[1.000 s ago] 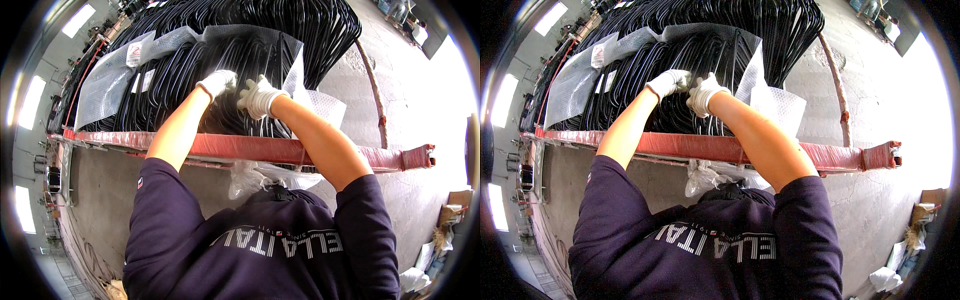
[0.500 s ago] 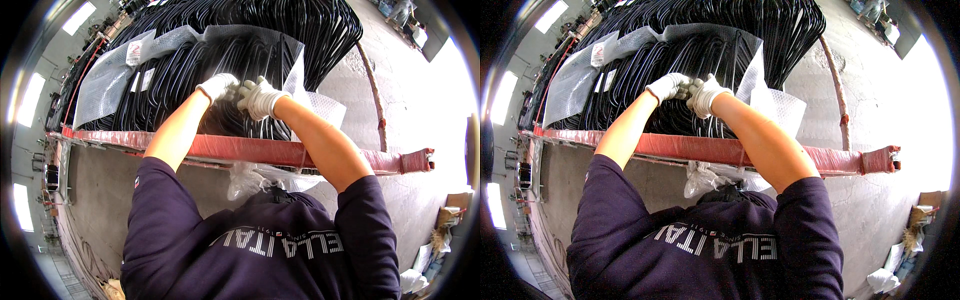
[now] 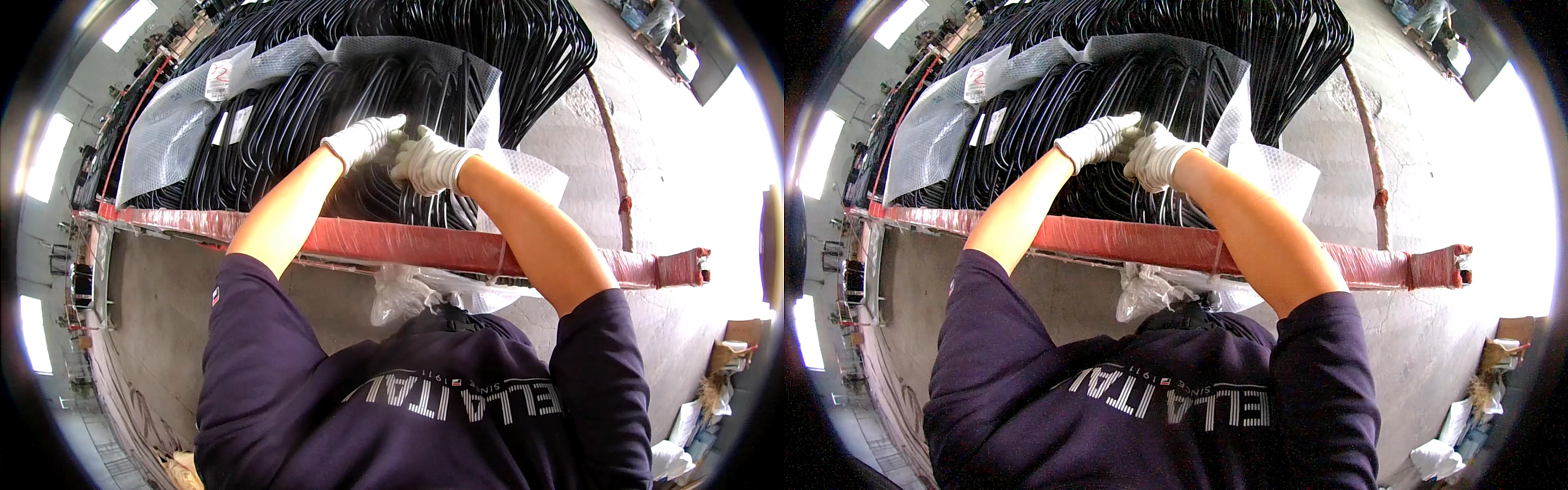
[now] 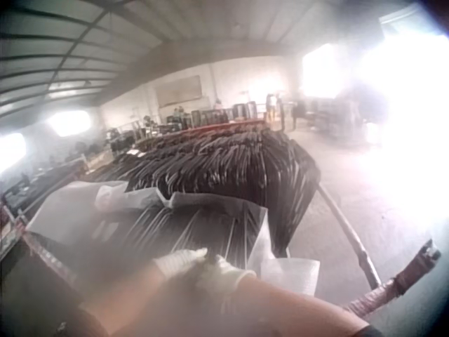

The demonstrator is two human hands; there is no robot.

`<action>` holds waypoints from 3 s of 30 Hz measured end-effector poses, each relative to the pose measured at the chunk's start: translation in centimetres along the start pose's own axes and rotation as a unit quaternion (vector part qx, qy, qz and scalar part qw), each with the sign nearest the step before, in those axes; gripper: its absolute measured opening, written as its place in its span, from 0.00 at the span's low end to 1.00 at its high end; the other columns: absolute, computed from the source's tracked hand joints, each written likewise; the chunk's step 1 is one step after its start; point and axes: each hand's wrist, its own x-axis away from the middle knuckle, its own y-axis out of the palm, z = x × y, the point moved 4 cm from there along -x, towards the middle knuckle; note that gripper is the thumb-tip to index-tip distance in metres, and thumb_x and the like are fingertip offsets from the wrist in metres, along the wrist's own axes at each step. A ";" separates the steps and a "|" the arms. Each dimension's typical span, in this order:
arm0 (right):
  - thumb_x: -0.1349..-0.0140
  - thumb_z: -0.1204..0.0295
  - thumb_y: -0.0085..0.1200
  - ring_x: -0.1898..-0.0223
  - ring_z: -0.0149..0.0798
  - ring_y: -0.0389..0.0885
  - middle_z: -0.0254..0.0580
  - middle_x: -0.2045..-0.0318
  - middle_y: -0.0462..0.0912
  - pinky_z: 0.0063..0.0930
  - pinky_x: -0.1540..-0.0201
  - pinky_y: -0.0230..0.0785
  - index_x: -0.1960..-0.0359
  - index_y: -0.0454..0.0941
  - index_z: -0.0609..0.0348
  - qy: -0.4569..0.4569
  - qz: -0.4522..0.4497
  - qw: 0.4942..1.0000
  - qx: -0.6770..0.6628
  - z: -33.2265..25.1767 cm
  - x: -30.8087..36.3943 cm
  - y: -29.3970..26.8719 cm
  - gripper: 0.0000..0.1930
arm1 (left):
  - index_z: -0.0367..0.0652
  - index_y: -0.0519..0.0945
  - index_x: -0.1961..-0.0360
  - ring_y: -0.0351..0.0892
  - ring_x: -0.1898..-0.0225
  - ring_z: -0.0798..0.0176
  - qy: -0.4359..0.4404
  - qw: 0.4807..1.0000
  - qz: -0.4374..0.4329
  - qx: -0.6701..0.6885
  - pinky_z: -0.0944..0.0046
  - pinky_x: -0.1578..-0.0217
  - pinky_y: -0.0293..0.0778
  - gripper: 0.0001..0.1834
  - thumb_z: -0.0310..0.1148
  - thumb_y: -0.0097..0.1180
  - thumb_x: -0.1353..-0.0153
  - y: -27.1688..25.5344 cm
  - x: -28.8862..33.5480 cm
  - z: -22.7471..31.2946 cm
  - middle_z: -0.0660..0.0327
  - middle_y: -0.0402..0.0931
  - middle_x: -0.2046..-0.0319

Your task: The person organizes black U-shaped metal rods within a large industrial rack, using their gloved hands to separate individual pieces and adjust the plastic wrap between layers.

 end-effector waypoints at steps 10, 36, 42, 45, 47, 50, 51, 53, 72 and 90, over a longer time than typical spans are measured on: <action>0.48 0.65 0.51 0.49 0.33 0.69 0.24 0.56 0.74 0.49 0.45 0.55 0.58 0.74 0.40 0.038 -0.016 0.998 0.050 -0.7 0.1 -0.2 0.14 | 0.39 0.74 0.54 0.73 0.57 0.57 0.008 0.999 0.012 -0.038 0.55 0.51 0.66 0.32 0.58 0.39 0.40 1.1 1.1 0.6 0.51 0.76 0.59; 0.46 0.63 0.50 0.49 0.33 0.69 0.23 0.57 0.76 0.46 0.44 0.54 0.58 0.76 0.41 0.039 0.022 0.999 0.012 -0.9 -0.2 -0.2 0.13 | 0.29 0.65 0.46 0.64 0.44 0.45 0.080 0.977 0.168 -0.108 0.52 0.45 0.61 0.37 0.53 0.49 0.44 -3.0 4.6 3.5 0.38 0.63 0.46; 0.46 0.64 0.49 0.50 0.33 0.69 0.23 0.57 0.76 0.46 0.45 0.54 0.59 0.76 0.40 0.037 0.038 0.998 0.018 -0.4 -0.4 0.5 0.12 | 0.34 0.66 0.46 0.63 0.43 0.49 0.143 0.965 0.168 -0.141 0.54 0.43 0.59 0.33 0.50 0.52 0.44 -1.8 4.2 3.4 0.44 0.64 0.46; 0.46 0.64 0.49 0.49 0.33 0.69 0.23 0.57 0.75 0.47 0.44 0.54 0.58 0.76 0.40 0.039 0.033 0.999 0.008 -0.4 -0.6 0.6 0.13 | 0.37 0.69 0.47 0.65 0.44 0.55 0.181 0.958 0.141 -0.171 0.56 0.44 0.60 0.31 0.49 0.54 0.46 -1.0 4.7 3.4 0.49 0.67 0.47; 0.46 0.64 0.49 0.49 0.33 0.69 0.23 0.56 0.75 0.47 0.44 0.53 0.58 0.76 0.41 0.036 0.034 0.999 0.007 -0.5 -0.4 0.4 0.13 | 0.38 0.71 0.50 0.66 0.46 0.59 0.162 0.967 0.149 -0.132 0.58 0.45 0.61 0.30 0.50 0.54 0.47 -2.1 3.6 3.0 0.52 0.68 0.47; 0.46 0.64 0.49 0.48 0.33 0.69 0.23 0.56 0.75 0.49 0.42 0.52 0.58 0.76 0.40 0.034 0.009 0.999 0.019 -0.9 0.1 -0.2 0.13 | 0.37 0.69 0.48 0.65 0.44 0.57 0.132 0.981 0.133 -0.046 0.59 0.44 0.60 0.30 0.48 0.53 0.46 -3.3 2.7 2.4 0.51 0.66 0.46; 0.46 0.65 0.49 0.48 0.33 0.69 0.23 0.56 0.75 0.49 0.42 0.51 0.57 0.76 0.40 0.034 0.011 0.999 0.019 -1.0 0.1 -0.3 0.13 | 0.37 0.68 0.47 0.64 0.43 0.56 0.128 0.982 0.130 -0.039 0.59 0.44 0.60 0.31 0.48 0.53 0.46 -3.8 2.3 2.2 0.50 0.65 0.45; 0.45 0.65 0.49 0.48 0.33 0.68 0.23 0.55 0.75 0.50 0.41 0.51 0.57 0.76 0.40 0.036 0.015 0.999 0.019 -1.1 0.2 -0.4 0.13 | 0.36 0.66 0.46 0.62 0.42 0.54 0.118 0.985 0.122 -0.026 0.58 0.43 0.59 0.32 0.48 0.52 0.45 -4.2 1.8 2.1 0.49 0.63 0.44; 0.48 0.67 0.48 0.51 0.35 0.72 0.28 0.57 0.76 0.47 0.45 0.56 0.60 0.76 0.41 0.053 0.043 0.997 0.025 -0.4 -1.1 0.8 0.12 | 0.38 0.78 0.71 0.74 0.74 0.61 0.264 0.802 0.204 -0.495 0.61 0.70 0.69 0.11 0.35 0.51 0.50 -0.4 -1.0 2.2 0.57 0.78 0.74; 0.48 0.65 0.48 0.48 0.35 0.68 0.28 0.55 0.75 0.48 0.45 0.55 0.57 0.75 0.38 0.044 0.002 0.999 0.029 -0.6 -1.1 0.6 0.15 | 0.41 0.68 0.52 0.65 0.48 0.62 -0.099 0.793 -0.057 0.599 0.62 0.42 0.52 0.24 0.49 0.39 0.39 -0.5 -4.9 -3.8 0.54 0.69 0.48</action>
